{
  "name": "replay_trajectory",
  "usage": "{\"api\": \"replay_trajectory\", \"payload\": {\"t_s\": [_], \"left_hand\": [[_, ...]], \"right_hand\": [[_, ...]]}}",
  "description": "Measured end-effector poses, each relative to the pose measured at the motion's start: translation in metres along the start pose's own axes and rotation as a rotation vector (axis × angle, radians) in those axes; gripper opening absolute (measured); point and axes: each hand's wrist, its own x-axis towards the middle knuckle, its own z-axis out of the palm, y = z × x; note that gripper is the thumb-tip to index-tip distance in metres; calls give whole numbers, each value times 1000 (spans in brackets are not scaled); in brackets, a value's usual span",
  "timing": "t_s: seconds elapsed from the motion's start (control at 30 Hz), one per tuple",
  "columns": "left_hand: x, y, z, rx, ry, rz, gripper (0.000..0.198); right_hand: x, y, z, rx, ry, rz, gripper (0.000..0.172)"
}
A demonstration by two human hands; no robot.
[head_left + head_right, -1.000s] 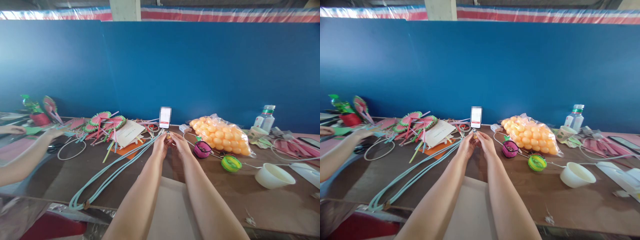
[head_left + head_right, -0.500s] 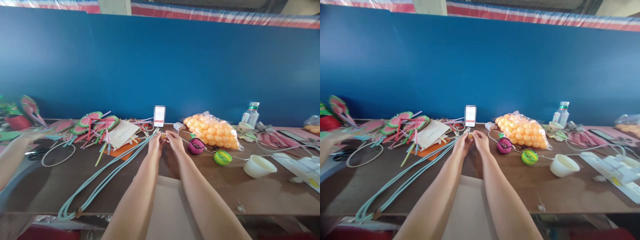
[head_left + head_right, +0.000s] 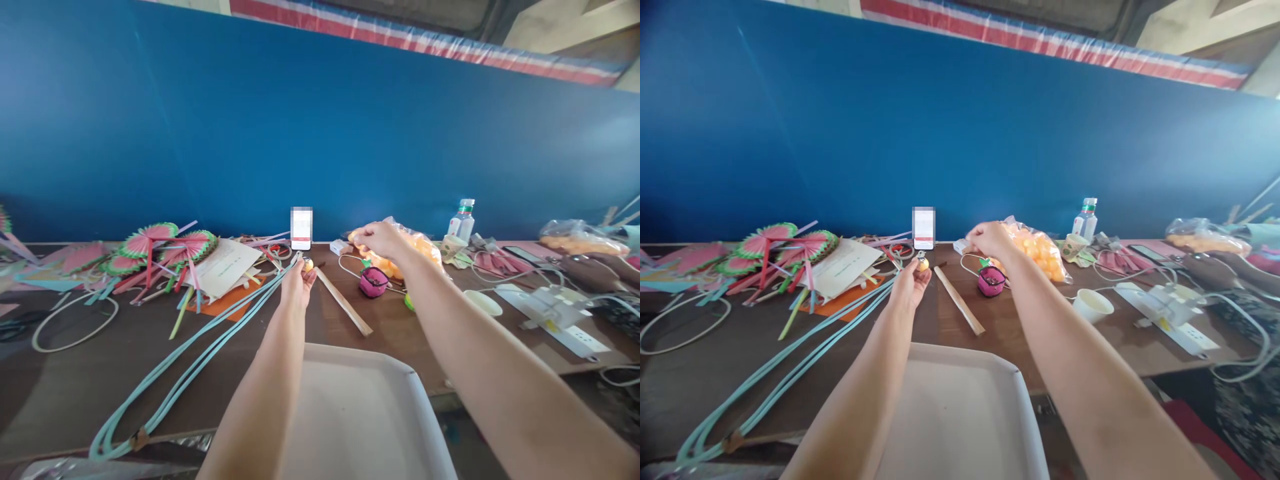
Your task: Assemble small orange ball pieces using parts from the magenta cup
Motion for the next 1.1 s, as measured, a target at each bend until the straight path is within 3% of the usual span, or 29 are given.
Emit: {"api": "replay_trajectory", "payload": {"t_s": [0.13, 0.23, 0.33, 0.87, 1.1], "left_hand": [[-3, 2, 2, 6, -12, 1, 12], [-3, 3, 2, 32, -11, -4, 11], [-1, 2, 1, 47, -31, -7, 12], [-7, 4, 2, 66, -52, -12, 13], [-7, 5, 3, 67, -56, -16, 14]], "right_hand": [[-9, 27, -3, -558, -194, 149, 9], [-13, 43, 10, -737, -301, 259, 19], [-9, 54, 21, -806, -354, 244, 23], [0, 69, 28, -772, -385, 138, 21], [-6, 72, 18, -645, -338, 114, 28]]}}
